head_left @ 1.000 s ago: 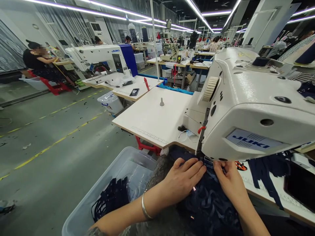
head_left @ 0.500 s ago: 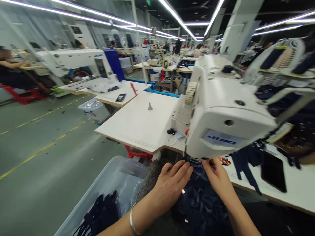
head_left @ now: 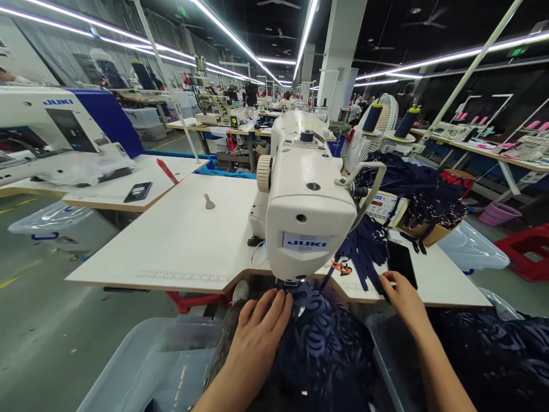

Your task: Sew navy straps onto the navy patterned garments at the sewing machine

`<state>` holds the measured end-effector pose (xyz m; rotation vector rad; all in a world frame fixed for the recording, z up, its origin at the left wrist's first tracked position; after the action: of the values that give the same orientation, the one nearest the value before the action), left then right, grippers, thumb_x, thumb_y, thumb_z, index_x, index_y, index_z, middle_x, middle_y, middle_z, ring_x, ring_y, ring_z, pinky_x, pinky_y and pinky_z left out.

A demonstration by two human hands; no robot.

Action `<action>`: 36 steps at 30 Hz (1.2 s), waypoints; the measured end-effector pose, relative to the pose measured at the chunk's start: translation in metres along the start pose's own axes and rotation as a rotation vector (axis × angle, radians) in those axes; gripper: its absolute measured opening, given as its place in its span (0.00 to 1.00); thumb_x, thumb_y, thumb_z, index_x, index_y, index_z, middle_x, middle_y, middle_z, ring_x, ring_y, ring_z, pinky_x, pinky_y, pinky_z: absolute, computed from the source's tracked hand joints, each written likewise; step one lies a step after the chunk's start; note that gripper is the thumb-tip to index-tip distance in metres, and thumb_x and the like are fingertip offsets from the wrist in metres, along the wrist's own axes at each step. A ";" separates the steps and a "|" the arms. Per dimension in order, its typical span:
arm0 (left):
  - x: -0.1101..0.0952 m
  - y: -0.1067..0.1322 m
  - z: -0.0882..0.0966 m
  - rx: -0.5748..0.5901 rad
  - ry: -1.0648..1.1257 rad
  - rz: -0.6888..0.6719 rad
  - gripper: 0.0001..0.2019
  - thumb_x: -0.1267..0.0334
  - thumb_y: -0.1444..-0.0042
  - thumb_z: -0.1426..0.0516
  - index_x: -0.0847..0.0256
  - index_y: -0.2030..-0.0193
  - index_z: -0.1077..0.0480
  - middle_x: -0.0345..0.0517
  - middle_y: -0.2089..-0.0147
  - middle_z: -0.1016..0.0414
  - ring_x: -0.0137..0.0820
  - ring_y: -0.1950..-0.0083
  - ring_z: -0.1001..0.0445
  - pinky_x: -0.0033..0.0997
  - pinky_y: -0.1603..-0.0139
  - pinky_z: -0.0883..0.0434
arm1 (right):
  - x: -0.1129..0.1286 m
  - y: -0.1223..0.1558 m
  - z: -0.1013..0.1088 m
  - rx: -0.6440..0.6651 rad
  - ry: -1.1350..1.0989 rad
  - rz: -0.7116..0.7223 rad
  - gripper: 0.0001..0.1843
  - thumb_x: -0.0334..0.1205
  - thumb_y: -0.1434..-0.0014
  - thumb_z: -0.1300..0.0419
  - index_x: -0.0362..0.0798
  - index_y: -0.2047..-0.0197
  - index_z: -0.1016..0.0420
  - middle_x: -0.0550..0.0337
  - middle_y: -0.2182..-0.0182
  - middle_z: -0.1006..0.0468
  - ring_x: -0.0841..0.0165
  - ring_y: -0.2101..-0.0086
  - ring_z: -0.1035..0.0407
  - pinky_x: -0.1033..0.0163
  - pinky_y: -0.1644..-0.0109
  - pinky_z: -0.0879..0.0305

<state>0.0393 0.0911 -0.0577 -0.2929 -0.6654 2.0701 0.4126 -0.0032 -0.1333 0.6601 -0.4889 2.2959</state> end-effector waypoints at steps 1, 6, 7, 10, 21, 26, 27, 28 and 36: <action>-0.001 -0.001 0.000 0.007 -0.011 -0.006 0.24 0.76 0.37 0.56 0.55 0.42 0.30 0.43 0.44 0.26 0.34 0.41 0.35 0.35 0.44 0.44 | -0.007 -0.002 -0.001 -0.003 0.035 -0.014 0.16 0.51 0.42 0.49 0.47 0.62 0.30 0.49 0.63 0.24 0.60 0.67 0.28 0.55 0.60 0.34; -0.005 -0.005 0.003 -0.007 0.004 -0.030 0.22 0.74 0.35 0.57 0.56 0.43 0.30 0.42 0.45 0.26 0.33 0.42 0.35 0.35 0.44 0.44 | -0.005 -0.001 -0.009 -0.014 0.174 -0.018 0.13 0.45 0.40 0.49 0.47 0.60 0.29 0.48 0.60 0.26 0.57 0.62 0.27 0.56 0.61 0.35; -0.005 -0.006 0.004 -0.007 0.005 -0.033 0.21 0.73 0.35 0.57 0.55 0.43 0.30 0.42 0.45 0.26 0.33 0.42 0.35 0.35 0.44 0.44 | 0.000 0.000 -0.010 -0.023 0.188 -0.013 0.14 0.45 0.38 0.51 0.47 0.57 0.30 0.48 0.57 0.26 0.57 0.60 0.28 0.56 0.60 0.35; -0.008 -0.008 0.004 0.006 -0.006 -0.036 0.20 0.72 0.34 0.56 0.56 0.43 0.30 0.42 0.45 0.26 0.33 0.42 0.34 0.35 0.43 0.44 | 0.021 0.000 -0.018 -0.002 0.192 0.039 0.14 0.46 0.35 0.53 0.49 0.53 0.32 0.51 0.53 0.27 0.59 0.55 0.29 0.58 0.56 0.35; -0.008 -0.008 0.018 0.088 0.104 -0.243 0.11 0.74 0.40 0.52 0.65 0.60 0.29 0.55 0.36 0.36 0.38 0.32 0.43 0.38 0.36 0.37 | 0.054 -0.020 -0.033 0.024 -0.097 -0.059 0.07 0.42 0.41 0.42 0.47 0.65 0.29 0.47 0.60 0.26 0.58 0.63 0.27 0.58 0.65 0.37; -0.006 -0.002 0.015 0.315 0.157 -0.220 0.30 0.50 0.55 0.33 0.65 0.49 0.33 0.65 0.31 0.46 0.50 0.31 0.45 0.48 0.39 0.34 | 0.056 -0.012 0.000 0.014 -0.659 -0.113 0.23 0.62 0.48 0.40 0.51 0.62 0.34 0.61 0.72 0.28 0.68 0.77 0.36 0.64 0.77 0.44; -0.005 -0.002 0.015 0.324 0.189 -0.214 0.44 0.43 0.63 0.31 0.66 0.42 0.37 0.68 0.32 0.46 0.51 0.32 0.43 0.48 0.39 0.34 | 0.060 -0.006 0.004 0.008 -0.784 -0.118 0.25 0.65 0.49 0.42 0.52 0.62 0.35 0.63 0.74 0.30 0.70 0.78 0.38 0.65 0.78 0.44; -0.005 -0.004 0.015 0.313 0.214 -0.207 0.56 0.36 0.69 0.32 0.68 0.37 0.42 0.70 0.33 0.45 0.52 0.33 0.41 0.48 0.40 0.33 | 0.065 0.001 0.006 0.007 -0.902 -0.122 0.26 0.67 0.50 0.42 0.53 0.63 0.37 0.66 0.76 0.34 0.72 0.79 0.41 0.66 0.78 0.44; -0.017 -0.025 0.004 0.136 0.082 -0.022 0.14 0.58 0.36 0.46 0.63 0.49 0.31 0.51 0.49 0.27 0.40 0.50 0.28 0.41 0.51 0.29 | 0.144 0.079 -0.036 0.453 -1.351 -0.263 0.18 0.55 0.45 0.38 0.47 0.64 0.27 0.67 0.78 0.39 0.79 0.83 0.54 0.71 0.82 0.49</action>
<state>0.0645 0.0872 -0.0413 -0.2891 -0.4739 2.0595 0.2547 0.0343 -0.0909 2.3277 -0.3924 1.4078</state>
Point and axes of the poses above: each hand's wrist, its own y-axis away from the middle knuckle, its own z-axis out of the back of the hand, x = y × z, the point moved 4 cm from there along -y, towards the middle knuckle
